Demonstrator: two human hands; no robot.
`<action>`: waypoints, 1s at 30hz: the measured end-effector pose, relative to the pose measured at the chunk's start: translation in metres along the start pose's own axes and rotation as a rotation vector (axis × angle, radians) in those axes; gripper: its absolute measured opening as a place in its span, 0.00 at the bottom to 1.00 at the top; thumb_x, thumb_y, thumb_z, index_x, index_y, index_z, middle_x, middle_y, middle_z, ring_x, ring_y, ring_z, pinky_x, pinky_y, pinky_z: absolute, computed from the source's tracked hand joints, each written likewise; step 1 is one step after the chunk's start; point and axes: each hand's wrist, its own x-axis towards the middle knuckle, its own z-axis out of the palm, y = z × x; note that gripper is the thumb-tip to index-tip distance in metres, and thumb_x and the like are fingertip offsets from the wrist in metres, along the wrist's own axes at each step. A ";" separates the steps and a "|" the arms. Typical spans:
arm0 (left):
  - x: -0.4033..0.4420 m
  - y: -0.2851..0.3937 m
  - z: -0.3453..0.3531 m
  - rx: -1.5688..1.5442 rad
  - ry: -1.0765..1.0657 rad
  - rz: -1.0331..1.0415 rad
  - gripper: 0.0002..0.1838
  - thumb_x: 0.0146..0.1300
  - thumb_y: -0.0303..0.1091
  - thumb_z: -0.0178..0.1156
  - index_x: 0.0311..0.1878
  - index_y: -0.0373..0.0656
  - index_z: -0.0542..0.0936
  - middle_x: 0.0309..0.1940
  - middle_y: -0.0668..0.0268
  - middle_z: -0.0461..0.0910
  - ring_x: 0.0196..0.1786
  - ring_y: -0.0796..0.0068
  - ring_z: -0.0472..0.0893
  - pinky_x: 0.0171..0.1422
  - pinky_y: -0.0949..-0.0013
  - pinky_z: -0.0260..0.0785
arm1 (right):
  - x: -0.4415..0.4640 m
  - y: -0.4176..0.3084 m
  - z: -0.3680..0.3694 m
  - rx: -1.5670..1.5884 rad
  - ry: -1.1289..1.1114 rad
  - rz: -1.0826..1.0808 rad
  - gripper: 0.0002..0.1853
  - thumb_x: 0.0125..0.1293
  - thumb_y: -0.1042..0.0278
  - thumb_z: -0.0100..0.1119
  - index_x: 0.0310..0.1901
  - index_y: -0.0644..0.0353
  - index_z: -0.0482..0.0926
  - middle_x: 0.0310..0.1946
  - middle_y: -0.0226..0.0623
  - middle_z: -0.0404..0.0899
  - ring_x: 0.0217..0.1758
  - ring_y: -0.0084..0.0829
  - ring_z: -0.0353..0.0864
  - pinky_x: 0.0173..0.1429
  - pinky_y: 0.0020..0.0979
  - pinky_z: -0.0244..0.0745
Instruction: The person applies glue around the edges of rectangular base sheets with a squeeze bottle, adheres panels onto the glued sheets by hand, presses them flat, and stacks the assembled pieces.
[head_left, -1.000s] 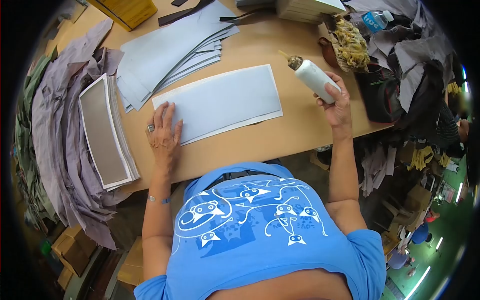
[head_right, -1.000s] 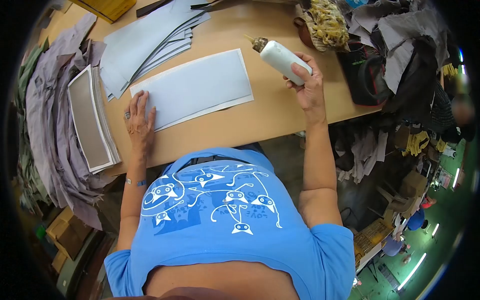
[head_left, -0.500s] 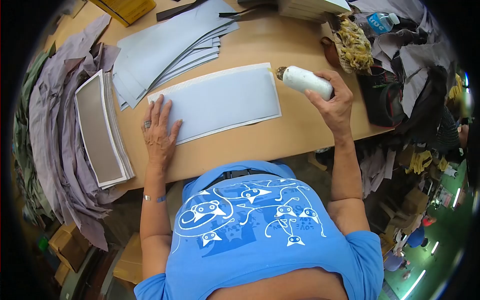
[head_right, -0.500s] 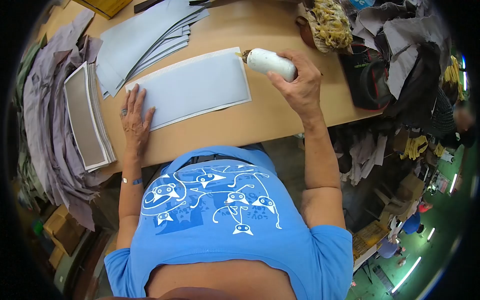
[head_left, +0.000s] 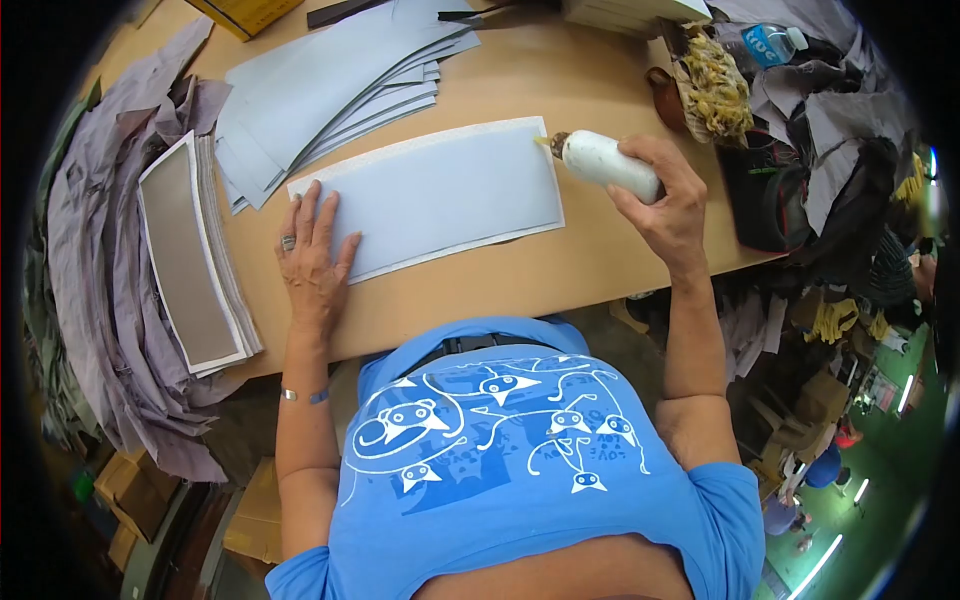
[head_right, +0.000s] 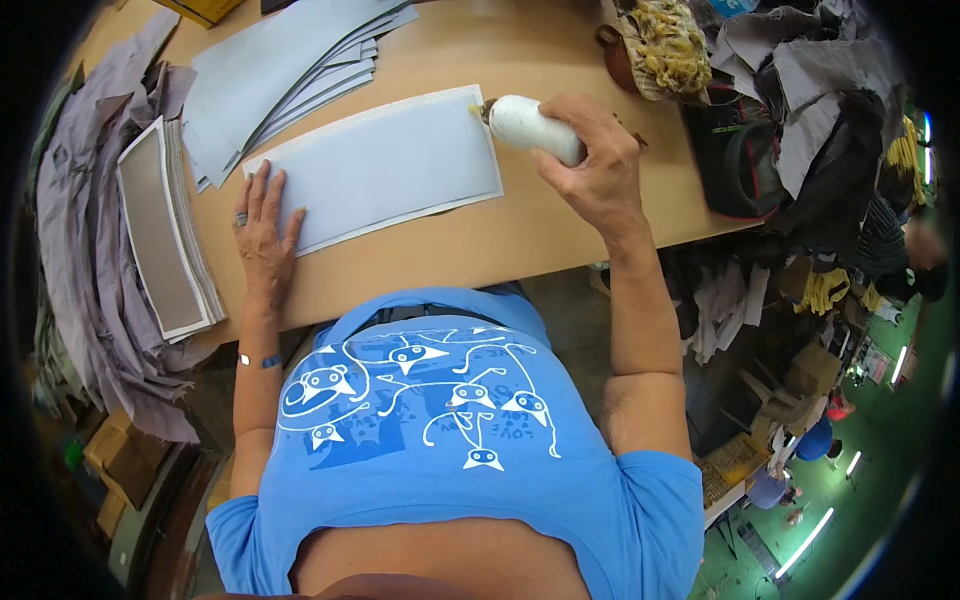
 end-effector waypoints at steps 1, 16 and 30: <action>0.000 0.000 0.000 0.002 0.000 0.003 0.28 0.58 0.42 0.59 0.62 0.48 0.69 0.67 0.65 0.62 0.68 0.58 0.60 0.70 0.58 0.48 | 0.002 0.002 0.003 -0.002 0.011 -0.022 0.18 0.41 0.77 0.64 0.39 0.62 0.77 0.38 0.42 0.78 0.41 0.40 0.79 0.43 0.33 0.75; -0.001 -0.001 0.002 0.030 0.021 0.026 0.27 0.60 0.44 0.57 0.62 0.47 0.70 0.67 0.64 0.62 0.68 0.59 0.60 0.70 0.59 0.47 | -0.016 -0.003 -0.006 -0.008 -0.038 -0.055 0.19 0.40 0.80 0.63 0.39 0.61 0.77 0.38 0.42 0.79 0.40 0.40 0.79 0.43 0.34 0.75; -0.001 -0.003 0.004 0.032 0.045 0.047 0.26 0.60 0.42 0.57 0.62 0.47 0.69 0.67 0.65 0.63 0.67 0.56 0.61 0.70 0.58 0.48 | -0.074 -0.029 -0.020 -0.006 -0.034 0.088 0.20 0.39 0.81 0.64 0.40 0.61 0.78 0.41 0.42 0.79 0.43 0.39 0.79 0.46 0.34 0.75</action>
